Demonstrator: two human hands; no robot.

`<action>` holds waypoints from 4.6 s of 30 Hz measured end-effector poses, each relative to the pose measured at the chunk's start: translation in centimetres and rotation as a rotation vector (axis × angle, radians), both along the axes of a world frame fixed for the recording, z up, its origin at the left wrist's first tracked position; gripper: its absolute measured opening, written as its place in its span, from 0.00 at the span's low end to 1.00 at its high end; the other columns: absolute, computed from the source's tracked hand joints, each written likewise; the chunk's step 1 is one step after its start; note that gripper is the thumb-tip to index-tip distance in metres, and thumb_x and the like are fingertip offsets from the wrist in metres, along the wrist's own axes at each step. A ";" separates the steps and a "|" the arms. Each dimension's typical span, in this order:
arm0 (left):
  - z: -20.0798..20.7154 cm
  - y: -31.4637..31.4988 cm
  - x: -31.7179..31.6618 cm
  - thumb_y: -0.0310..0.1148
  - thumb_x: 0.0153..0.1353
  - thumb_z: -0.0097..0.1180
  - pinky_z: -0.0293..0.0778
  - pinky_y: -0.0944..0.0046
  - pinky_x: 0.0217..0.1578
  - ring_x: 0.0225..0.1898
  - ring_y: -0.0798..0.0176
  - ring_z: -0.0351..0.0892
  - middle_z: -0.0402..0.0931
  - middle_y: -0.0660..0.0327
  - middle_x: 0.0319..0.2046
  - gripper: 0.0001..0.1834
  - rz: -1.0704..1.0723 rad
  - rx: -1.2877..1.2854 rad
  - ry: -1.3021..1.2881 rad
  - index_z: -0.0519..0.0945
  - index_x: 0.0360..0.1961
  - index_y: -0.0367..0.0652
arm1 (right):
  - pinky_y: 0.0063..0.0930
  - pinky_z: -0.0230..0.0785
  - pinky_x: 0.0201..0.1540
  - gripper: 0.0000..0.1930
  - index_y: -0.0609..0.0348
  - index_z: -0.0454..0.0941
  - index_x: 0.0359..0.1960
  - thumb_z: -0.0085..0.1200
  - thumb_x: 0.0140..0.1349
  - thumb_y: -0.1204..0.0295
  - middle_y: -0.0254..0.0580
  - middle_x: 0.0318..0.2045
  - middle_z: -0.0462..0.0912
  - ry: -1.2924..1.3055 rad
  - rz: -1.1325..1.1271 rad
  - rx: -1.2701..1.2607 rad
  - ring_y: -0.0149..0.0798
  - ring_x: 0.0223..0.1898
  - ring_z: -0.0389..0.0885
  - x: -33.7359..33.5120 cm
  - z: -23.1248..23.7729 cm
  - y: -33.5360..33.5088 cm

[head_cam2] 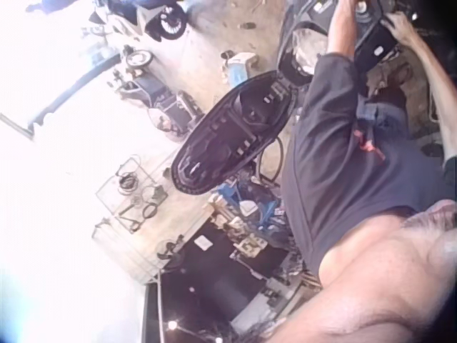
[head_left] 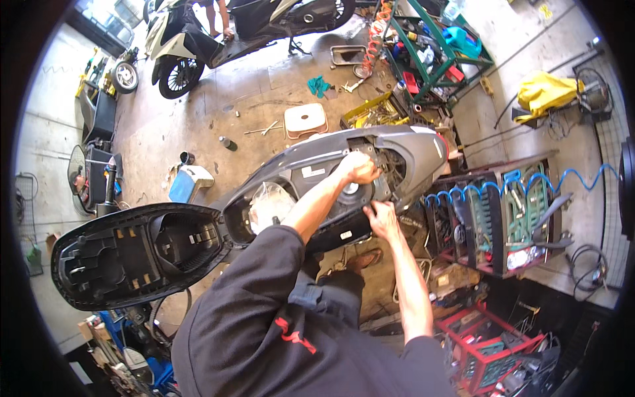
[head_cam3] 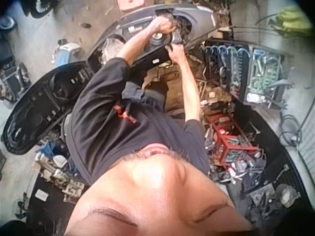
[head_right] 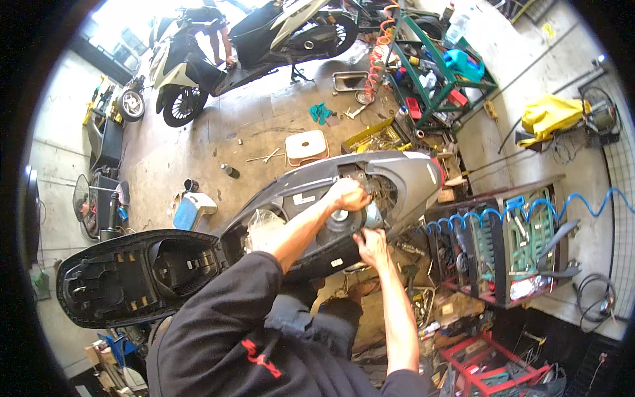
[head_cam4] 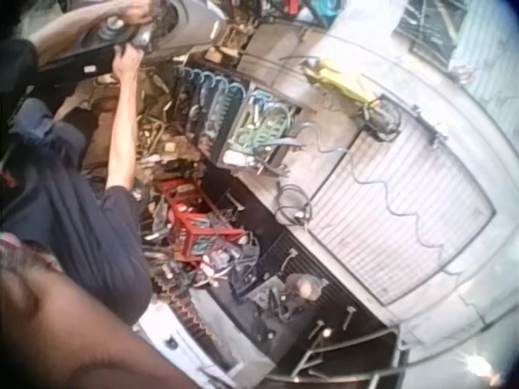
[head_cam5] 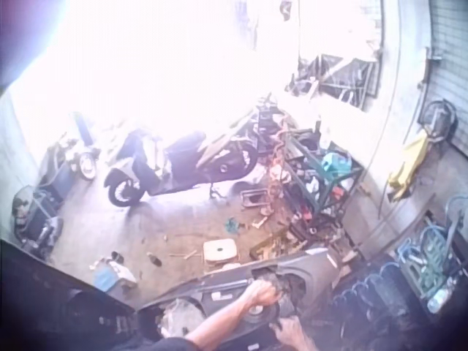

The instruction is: The person uses a power drill to remove screws from the inner fairing of a motorcycle and then detaches the plastic fairing panel by hand.

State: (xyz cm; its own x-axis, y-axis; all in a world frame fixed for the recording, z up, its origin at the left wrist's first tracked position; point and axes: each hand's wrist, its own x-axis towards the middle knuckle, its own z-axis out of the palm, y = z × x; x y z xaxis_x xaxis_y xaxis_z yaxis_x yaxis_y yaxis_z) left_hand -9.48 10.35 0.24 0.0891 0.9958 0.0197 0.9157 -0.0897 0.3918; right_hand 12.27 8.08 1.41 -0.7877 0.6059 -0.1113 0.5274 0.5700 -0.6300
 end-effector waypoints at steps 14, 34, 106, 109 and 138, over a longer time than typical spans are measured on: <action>0.3 0.2 0.3 0.44 0.57 0.52 0.77 0.50 0.26 0.23 0.47 0.81 0.78 0.51 0.17 0.21 0.019 0.027 -0.180 0.81 0.13 0.44 | 0.45 0.64 0.48 0.09 0.62 0.74 0.27 0.56 0.58 0.70 0.52 0.25 0.79 -0.024 0.009 0.281 0.54 0.31 0.77 -0.1 -2.0 -1.0; -2.7 1.6 -0.4 0.39 0.68 0.48 0.61 0.57 0.26 0.21 0.58 0.67 0.65 0.52 0.18 0.22 -0.086 -0.065 -0.243 0.69 0.22 0.30 | 0.35 0.69 0.48 0.06 0.60 0.76 0.28 0.54 0.58 0.70 0.44 0.21 0.80 0.406 -0.045 0.345 0.42 0.25 0.81 1.5 -6.5 -0.2; -1.0 0.6 1.0 0.41 0.56 0.55 0.74 0.51 0.32 0.27 0.51 0.80 0.78 0.57 0.18 0.20 0.063 0.089 -0.125 0.78 0.11 0.42 | 0.40 0.69 0.43 0.07 0.65 0.78 0.33 0.52 0.56 0.74 0.46 0.22 0.78 0.290 0.008 0.404 0.47 0.24 0.78 -0.3 -4.1 0.2; -0.4 0.3 0.6 0.41 0.56 0.55 0.73 0.52 0.33 0.28 0.53 0.80 0.78 0.59 0.18 0.19 0.042 0.090 -0.126 0.78 0.11 0.43 | 0.39 0.69 0.44 0.07 0.65 0.78 0.33 0.51 0.56 0.74 0.47 0.22 0.79 0.232 0.009 0.395 0.46 0.24 0.78 -0.4 -4.2 -0.2; -6.1 1.7 -16.2 0.40 0.55 0.57 0.56 0.40 0.63 0.59 0.62 0.68 0.76 0.67 0.44 0.12 -0.642 0.389 -0.215 0.78 0.40 0.51 | 0.47 0.64 0.53 0.27 0.63 0.77 0.47 0.68 0.53 0.55 0.52 0.42 0.75 -0.120 -0.177 0.238 0.54 0.47 0.72 -16.5 0.0 3.9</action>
State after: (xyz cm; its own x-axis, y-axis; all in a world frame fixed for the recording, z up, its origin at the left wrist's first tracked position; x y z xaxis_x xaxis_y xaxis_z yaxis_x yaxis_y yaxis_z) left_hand -25.69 12.10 -5.84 0.5999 0.6686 0.4394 0.5455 -0.7436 0.3868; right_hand -4.21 11.96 1.43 -0.6573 0.7527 -0.0361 0.6943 0.5863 -0.4173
